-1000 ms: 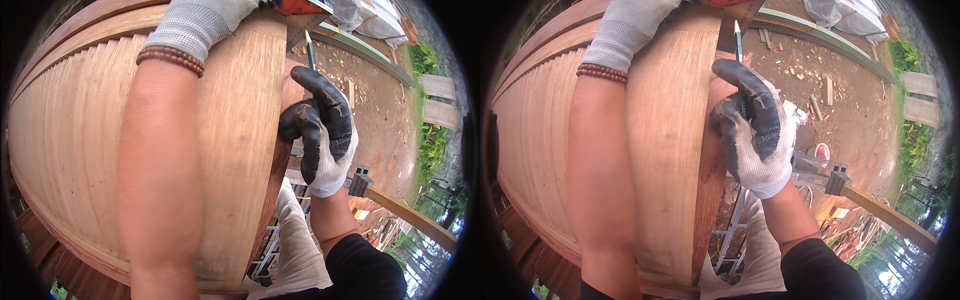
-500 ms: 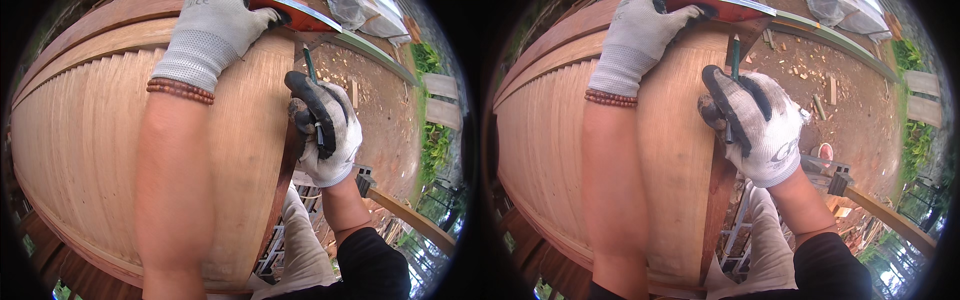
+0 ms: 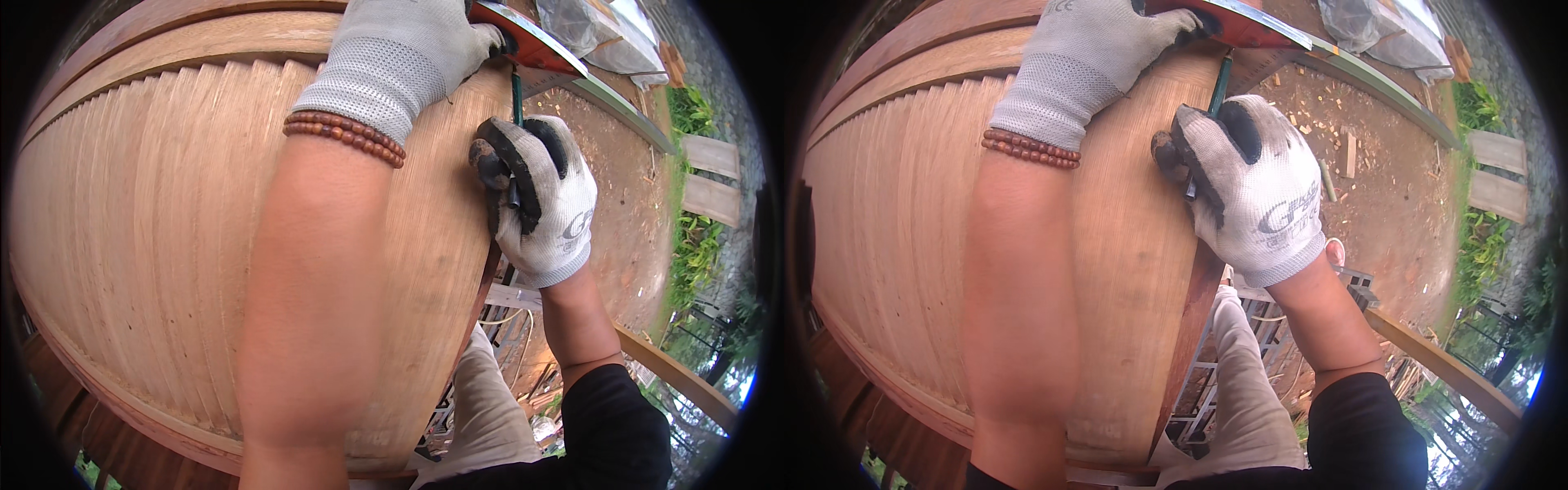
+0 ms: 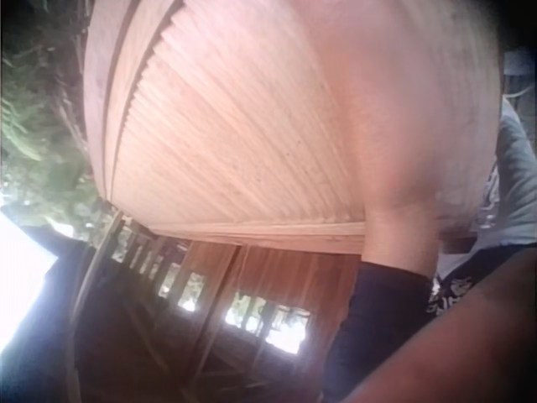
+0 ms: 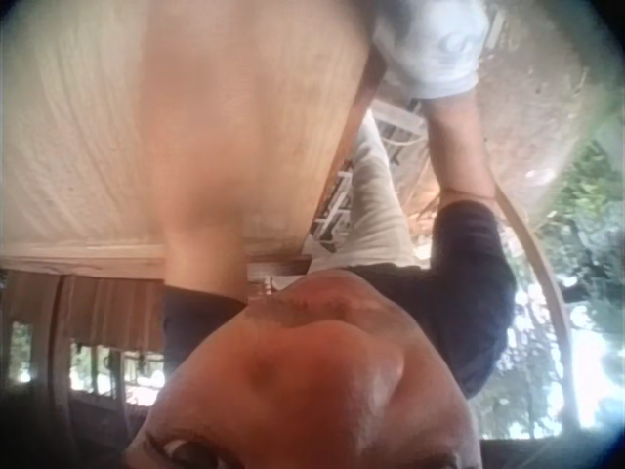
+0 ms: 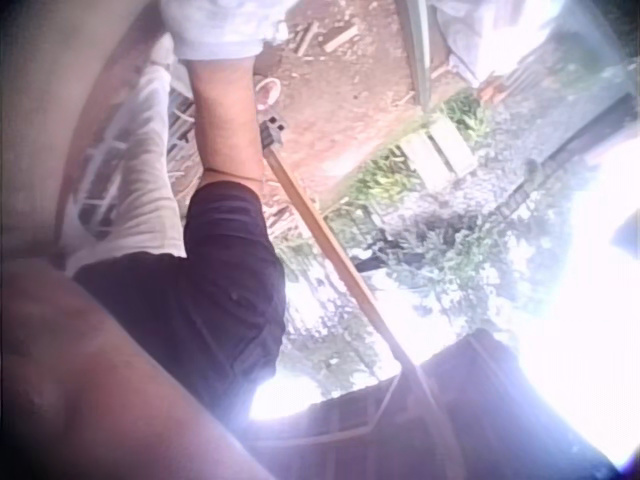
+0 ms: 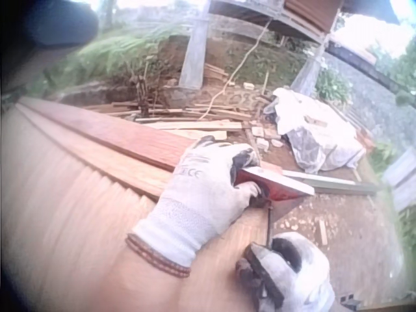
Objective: The person uses a combination square and a pencil to measure and mark lines on a large wooden panel. They repeatedly reposition the square along the panel's edges and draw straight lines to guide subsequent cuts.
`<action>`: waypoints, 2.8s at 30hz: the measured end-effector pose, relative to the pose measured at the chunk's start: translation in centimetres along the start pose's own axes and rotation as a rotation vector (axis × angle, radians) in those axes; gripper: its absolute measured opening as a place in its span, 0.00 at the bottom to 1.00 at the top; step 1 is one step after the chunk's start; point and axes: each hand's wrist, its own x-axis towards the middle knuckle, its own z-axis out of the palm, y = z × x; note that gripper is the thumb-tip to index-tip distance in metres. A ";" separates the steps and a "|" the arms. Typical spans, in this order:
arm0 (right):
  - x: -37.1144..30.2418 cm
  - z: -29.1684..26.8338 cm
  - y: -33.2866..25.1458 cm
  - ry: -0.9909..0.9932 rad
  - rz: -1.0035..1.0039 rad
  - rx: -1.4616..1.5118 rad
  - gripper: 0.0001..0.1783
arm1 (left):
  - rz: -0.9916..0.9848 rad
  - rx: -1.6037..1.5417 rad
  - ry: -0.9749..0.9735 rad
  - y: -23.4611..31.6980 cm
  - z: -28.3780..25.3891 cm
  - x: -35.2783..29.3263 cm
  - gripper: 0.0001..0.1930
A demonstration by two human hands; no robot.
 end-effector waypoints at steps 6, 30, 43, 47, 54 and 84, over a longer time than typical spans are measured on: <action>0.0 -0.1 -0.1 -0.013 0.008 -0.044 0.38 | -0.019 -0.019 -0.030 -0.1 0.1 0.0 0.13; -0.7 0.6 0.0 0.083 0.021 -0.009 0.38 | -0.038 -0.037 -0.078 0.5 -0.8 -0.1 0.18; -0.9 0.9 -0.1 0.130 0.047 -0.029 0.38 | -0.030 -0.002 0.014 0.0 0.1 -0.3 0.19; -1.6 0.2 -1.2 0.135 0.054 0.023 0.21 | -0.065 -0.008 -0.064 0.1 -0.9 0.0 0.17; -5.6 1.4 0.8 0.216 0.173 0.096 0.31 | -0.275 -0.287 -0.052 -0.1 -0.5 -0.9 0.14; -2.8 3.3 1.8 0.197 0.131 0.081 0.12 | -0.227 -0.112 -0.189 -5.0 -3.1 0.8 0.21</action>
